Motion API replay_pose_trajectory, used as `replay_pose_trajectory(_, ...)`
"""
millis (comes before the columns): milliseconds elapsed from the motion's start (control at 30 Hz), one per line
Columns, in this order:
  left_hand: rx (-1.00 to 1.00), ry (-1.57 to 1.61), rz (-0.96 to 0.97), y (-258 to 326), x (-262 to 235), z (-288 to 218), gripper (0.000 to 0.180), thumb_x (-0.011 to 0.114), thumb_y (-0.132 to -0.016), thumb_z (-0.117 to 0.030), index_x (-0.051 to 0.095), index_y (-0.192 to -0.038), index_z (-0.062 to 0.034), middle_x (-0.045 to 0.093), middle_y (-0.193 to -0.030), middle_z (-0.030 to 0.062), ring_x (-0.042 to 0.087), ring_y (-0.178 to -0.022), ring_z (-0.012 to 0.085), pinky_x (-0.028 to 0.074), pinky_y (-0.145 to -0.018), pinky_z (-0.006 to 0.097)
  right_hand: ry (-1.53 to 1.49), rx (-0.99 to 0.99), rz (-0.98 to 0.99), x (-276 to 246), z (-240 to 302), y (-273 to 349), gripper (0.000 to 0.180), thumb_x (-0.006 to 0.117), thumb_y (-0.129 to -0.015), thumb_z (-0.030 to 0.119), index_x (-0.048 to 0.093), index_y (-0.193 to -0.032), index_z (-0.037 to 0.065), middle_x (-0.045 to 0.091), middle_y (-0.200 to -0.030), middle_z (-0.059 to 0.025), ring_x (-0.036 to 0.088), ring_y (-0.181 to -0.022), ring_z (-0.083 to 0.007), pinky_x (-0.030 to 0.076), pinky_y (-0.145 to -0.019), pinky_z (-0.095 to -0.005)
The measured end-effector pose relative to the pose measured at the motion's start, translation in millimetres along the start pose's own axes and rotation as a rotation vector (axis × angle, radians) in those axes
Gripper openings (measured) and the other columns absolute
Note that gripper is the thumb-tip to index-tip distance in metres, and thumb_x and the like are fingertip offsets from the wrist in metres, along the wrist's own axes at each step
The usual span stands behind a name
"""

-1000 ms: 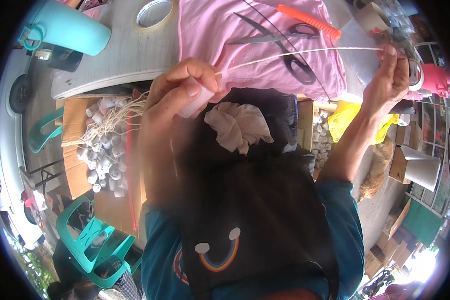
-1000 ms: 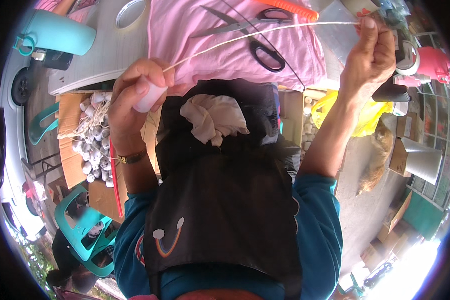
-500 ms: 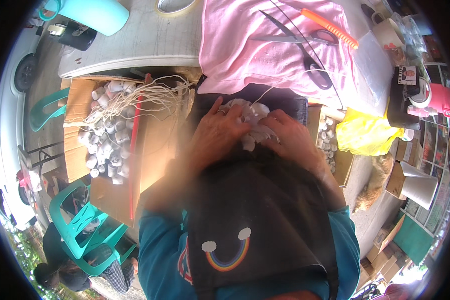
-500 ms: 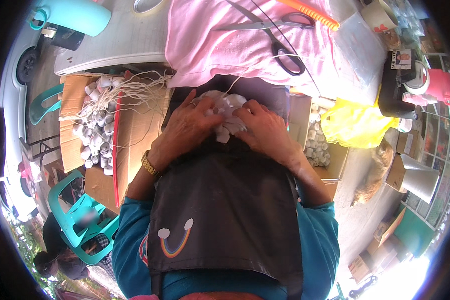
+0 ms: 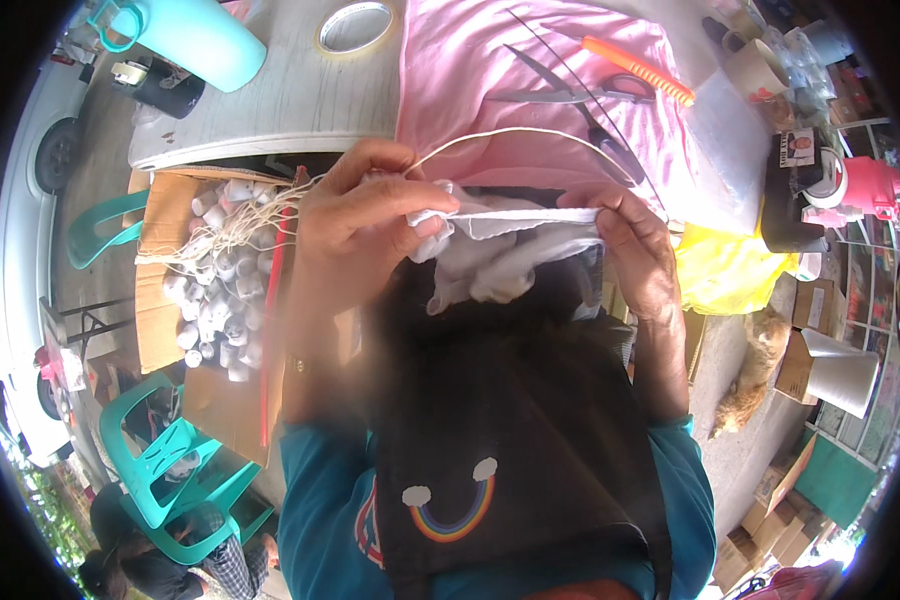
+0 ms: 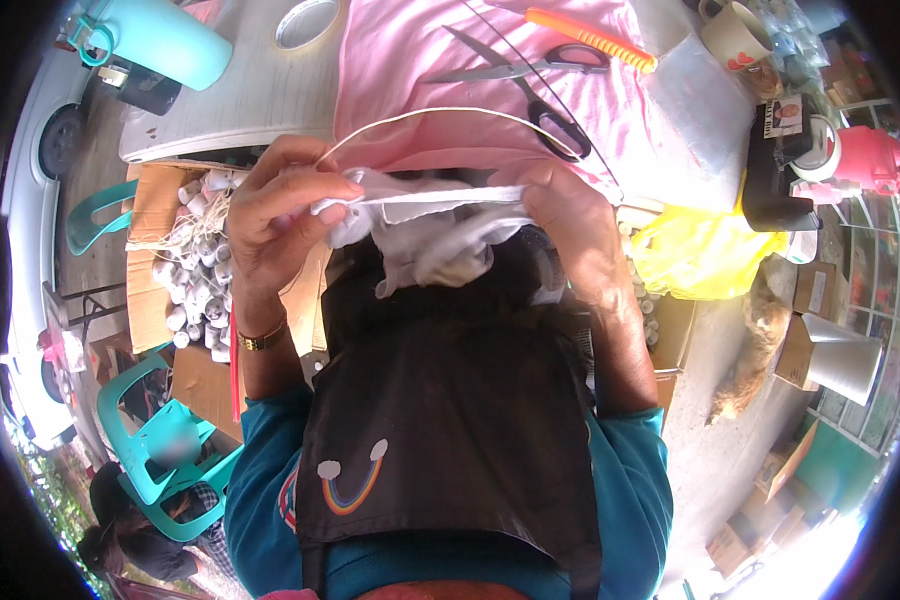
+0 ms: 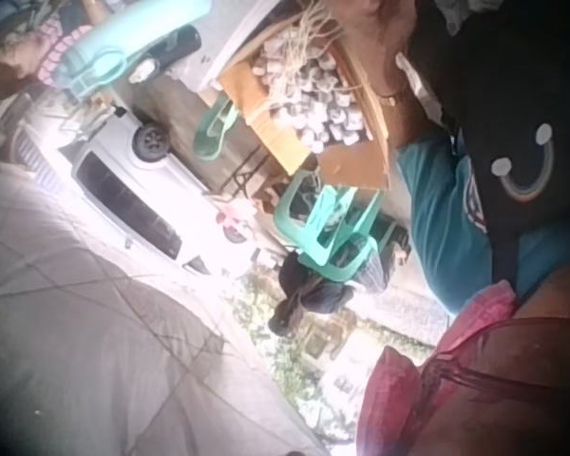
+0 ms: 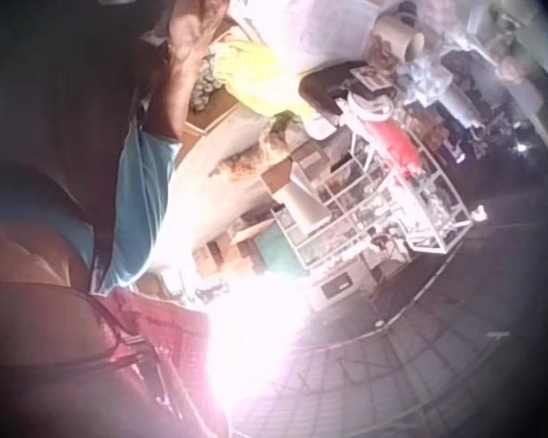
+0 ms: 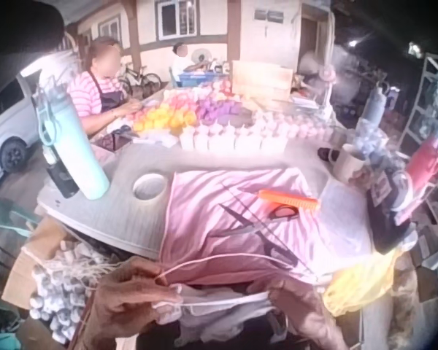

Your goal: The person assembles small cylindrical candles by inserting wicks, trimming them with scissors, and wiping the surface with a cloth. They place finished candles into a cardboard box and repeat the process with multiple units.

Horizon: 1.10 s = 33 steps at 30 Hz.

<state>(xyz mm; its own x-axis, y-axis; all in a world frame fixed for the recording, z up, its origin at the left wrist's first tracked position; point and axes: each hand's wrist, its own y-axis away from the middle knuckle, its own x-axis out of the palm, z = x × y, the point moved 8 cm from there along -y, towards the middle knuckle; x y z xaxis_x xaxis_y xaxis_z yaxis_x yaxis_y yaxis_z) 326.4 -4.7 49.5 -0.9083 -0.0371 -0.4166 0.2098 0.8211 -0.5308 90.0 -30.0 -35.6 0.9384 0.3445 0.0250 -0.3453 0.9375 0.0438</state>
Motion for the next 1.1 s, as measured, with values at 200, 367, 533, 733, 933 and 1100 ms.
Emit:
replay_pose_trajectory(200,0.169,-0.048,-0.107,-20.0,-8.8,-39.5,0.017,0.068,-0.077,-0.001,0.071,-0.094,-0.0032,0.062,-0.093,0.0109,0.059,-0.084,0.0185,0.048,-0.071,0.029,-0.532,-0.178,0.366,6.9,47.1,8.4,0.041,0.050,-0.089,0.025,0.057,-0.110,-0.010,0.063,-0.110,-0.0245,0.063,-0.099,-0.0309,0.048,-0.090,-0.0393)
replay_pose_trajectory(367,0.277,-0.093,-0.066,-38.6,17.6,-47.1,0.012,0.065,-0.080,0.001,0.069,-0.091,0.0012,0.062,-0.091,0.0104,0.060,-0.082,0.0185,0.049,-0.070,0.030,-0.431,0.200,0.249,41.5,-40.6,17.1,0.056,0.068,-0.078,0.025,0.055,-0.124,-0.005,0.057,-0.123,-0.0174,0.057,-0.109,-0.0241,0.046,-0.094,-0.0333)
replay_pose_trajectory(533,-0.081,0.181,-0.023,-37.3,48.8,3.6,0.010,0.066,-0.087,-0.008,0.066,-0.093,-0.0008,0.061,-0.087,0.0060,0.057,-0.076,0.0118,0.049,-0.066,0.027,-0.019,-0.081,0.834,91.1,-46.3,2.0,0.057,0.068,-0.086,0.022,0.044,-0.133,0.001,0.055,-0.127,-0.0114,0.054,-0.117,-0.0225,0.042,-0.102,-0.0343)
replay_pose_trajectory(733,-0.425,0.646,-0.146,-22.4,45.6,30.2,0.018,0.059,-0.096,-0.019,0.064,-0.097,-0.0019,0.058,-0.087,-0.0009,0.047,-0.063,0.0038,0.052,-0.072,0.025,-0.071,-0.044,0.548,85.9,-100.0,-8.3,0.028,0.057,-0.091,0.012,0.056,-0.119,0.006,0.059,-0.115,-0.0082,0.056,-0.106,-0.0200,0.045,-0.093,-0.0326)
replay_pose_trajectory(933,-0.444,1.125,-0.121,-15.7,41.7,15.0,0.025,0.050,-0.099,-0.027,0.058,-0.103,-0.0039,0.058,-0.090,0.0076,0.054,-0.058,0.0102,0.057,-0.072,0.033,0.007,0.007,0.384,72.7,-129.1,-5.6,0.026,0.057,-0.090,0.011,0.056,-0.115,0.005,0.059,-0.108,-0.0089,0.058,-0.099,-0.0208,0.047,-0.088,-0.0317)
replay_pose_trajectory(1100,-0.730,1.205,0.078,13.9,74.4,16.0,0.027,0.049,-0.098,-0.029,0.057,-0.101,-0.0030,0.058,-0.089,0.0100,0.053,-0.053,0.0119,0.058,-0.068,0.036,0.111,0.077,0.212,63.0,-100.8,-7.0,0.024,0.058,-0.089,0.009,0.057,-0.112,0.003,0.060,-0.102,-0.0094,0.059,-0.093,-0.0214,0.049,-0.084,-0.0311)
